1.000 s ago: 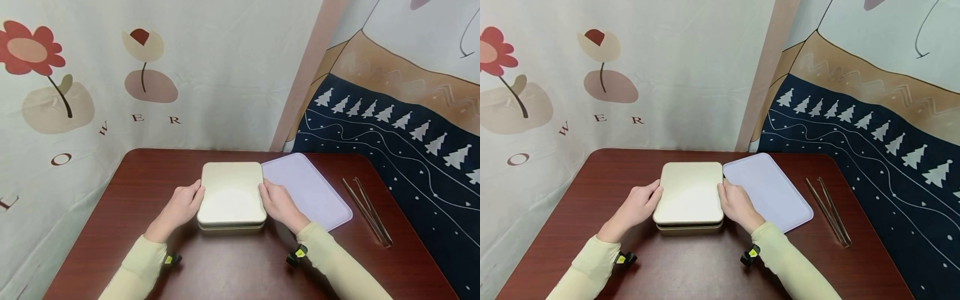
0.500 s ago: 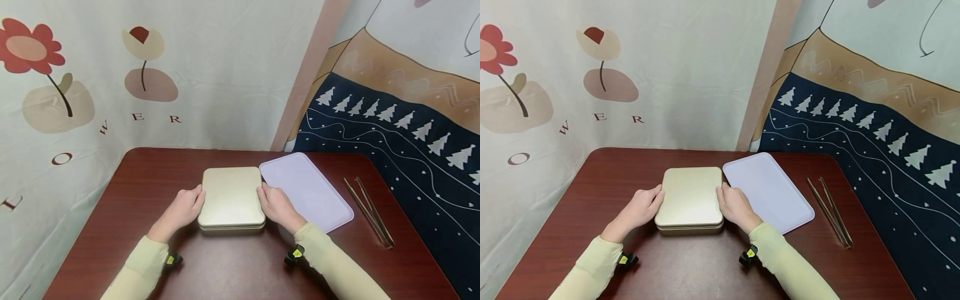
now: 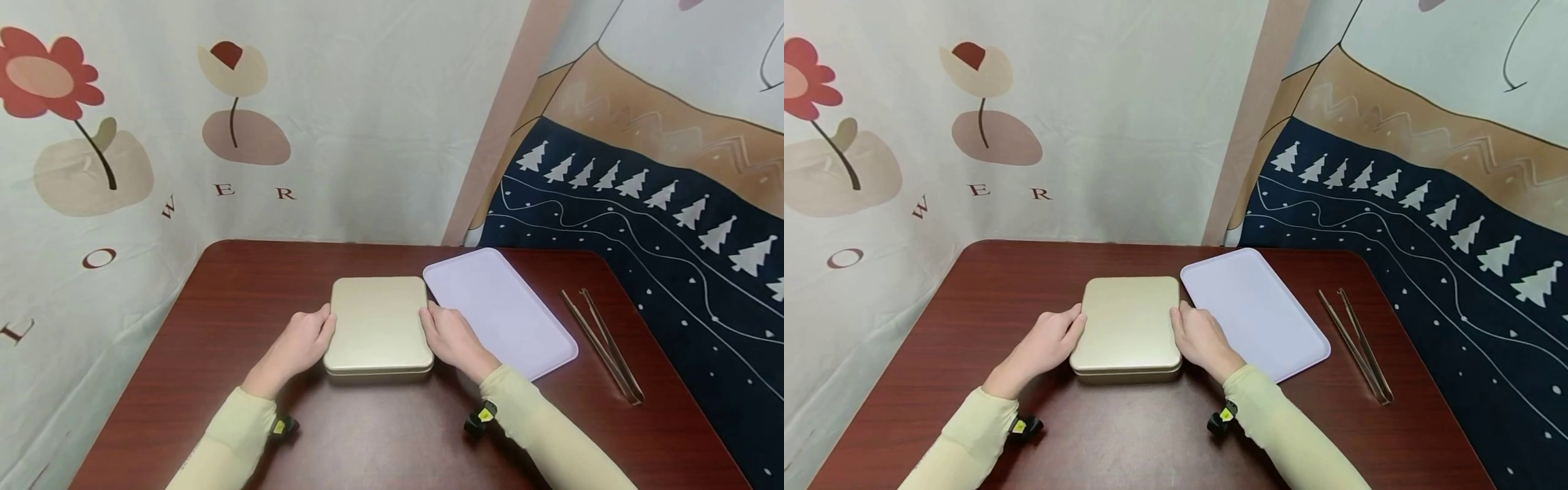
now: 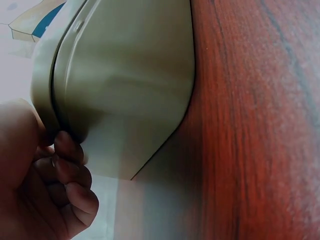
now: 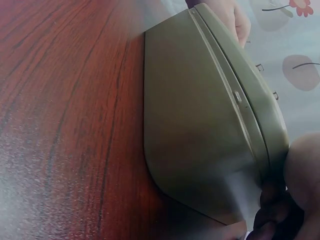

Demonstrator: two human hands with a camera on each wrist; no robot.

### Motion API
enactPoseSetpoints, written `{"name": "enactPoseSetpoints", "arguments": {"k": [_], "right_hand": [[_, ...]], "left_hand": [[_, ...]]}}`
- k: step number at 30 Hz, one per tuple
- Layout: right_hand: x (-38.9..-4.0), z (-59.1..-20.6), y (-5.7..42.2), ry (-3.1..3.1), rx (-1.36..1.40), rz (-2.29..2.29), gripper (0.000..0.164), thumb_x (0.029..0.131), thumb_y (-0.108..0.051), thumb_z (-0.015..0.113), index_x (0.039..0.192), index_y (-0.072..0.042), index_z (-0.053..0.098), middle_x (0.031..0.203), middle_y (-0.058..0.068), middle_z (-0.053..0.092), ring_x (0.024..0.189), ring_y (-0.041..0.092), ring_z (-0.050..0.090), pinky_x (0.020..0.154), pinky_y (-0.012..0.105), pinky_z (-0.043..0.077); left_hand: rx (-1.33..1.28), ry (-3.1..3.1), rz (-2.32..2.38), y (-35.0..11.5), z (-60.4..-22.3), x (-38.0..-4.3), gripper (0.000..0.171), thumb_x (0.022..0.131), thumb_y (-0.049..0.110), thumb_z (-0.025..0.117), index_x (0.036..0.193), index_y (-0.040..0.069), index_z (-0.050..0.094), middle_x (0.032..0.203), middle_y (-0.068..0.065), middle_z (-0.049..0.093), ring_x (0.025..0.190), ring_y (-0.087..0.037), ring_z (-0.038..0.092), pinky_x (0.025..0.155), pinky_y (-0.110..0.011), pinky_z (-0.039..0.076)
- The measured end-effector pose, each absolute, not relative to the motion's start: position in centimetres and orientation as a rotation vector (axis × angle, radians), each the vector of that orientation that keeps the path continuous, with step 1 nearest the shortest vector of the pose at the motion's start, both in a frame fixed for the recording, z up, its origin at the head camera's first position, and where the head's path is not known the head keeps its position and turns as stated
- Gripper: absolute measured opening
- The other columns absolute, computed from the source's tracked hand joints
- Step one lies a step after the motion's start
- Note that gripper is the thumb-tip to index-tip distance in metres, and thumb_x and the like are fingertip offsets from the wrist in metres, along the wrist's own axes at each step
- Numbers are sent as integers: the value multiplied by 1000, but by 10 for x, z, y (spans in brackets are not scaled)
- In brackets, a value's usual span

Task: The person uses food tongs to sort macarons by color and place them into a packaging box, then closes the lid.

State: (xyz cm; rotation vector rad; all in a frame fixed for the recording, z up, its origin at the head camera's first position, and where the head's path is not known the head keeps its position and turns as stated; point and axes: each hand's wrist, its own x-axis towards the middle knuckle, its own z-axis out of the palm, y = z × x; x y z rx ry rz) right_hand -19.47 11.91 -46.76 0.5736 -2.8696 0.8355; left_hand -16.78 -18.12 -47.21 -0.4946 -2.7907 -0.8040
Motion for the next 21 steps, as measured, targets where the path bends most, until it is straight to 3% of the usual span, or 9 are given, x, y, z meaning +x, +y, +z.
{"name": "enactPoseSetpoints", "arguments": {"k": [4,7,13,18,21], "right_hand": [[-192,-467,119,-2885,569,836,29,113,-21,46,95,-8,64,61,-3,48,64,17,55,65,41,51],[-190,-467,119,-2903,551,826,30,113,-22,45,103,-5,66,66,2,56,70,21,63,69,44,54],[-187,-468,119,-2928,531,781,37,114,-24,43,122,4,66,92,20,73,94,34,74,83,51,58],[-184,-470,119,-2966,513,773,46,114,-26,41,136,10,60,116,29,72,109,38,72,92,52,58],[-183,-470,119,-2973,500,783,49,114,-26,40,140,11,57,124,30,70,114,39,71,96,52,57]], "left_hand": [[-487,-2823,-778,-180,-471,-165,42,109,14,50,135,-18,60,125,-33,68,110,-46,71,95,-57,56],[-485,-2849,-744,-178,-471,-164,43,110,16,48,136,-17,59,120,-32,71,107,-45,72,92,-57,57],[-499,-2852,-660,-174,-470,-159,42,108,14,50,135,-18,57,102,-27,75,94,-42,74,82,-55,59],[-542,-2814,-621,-173,-470,-156,38,106,9,53,130,-20,57,78,-15,68,82,-36,73,75,-51,60],[-552,-2792,-631,-173,-472,-156,36,106,8,53,128,-20,58,74,-12,65,78,-34,72,73,-51,60]]}}
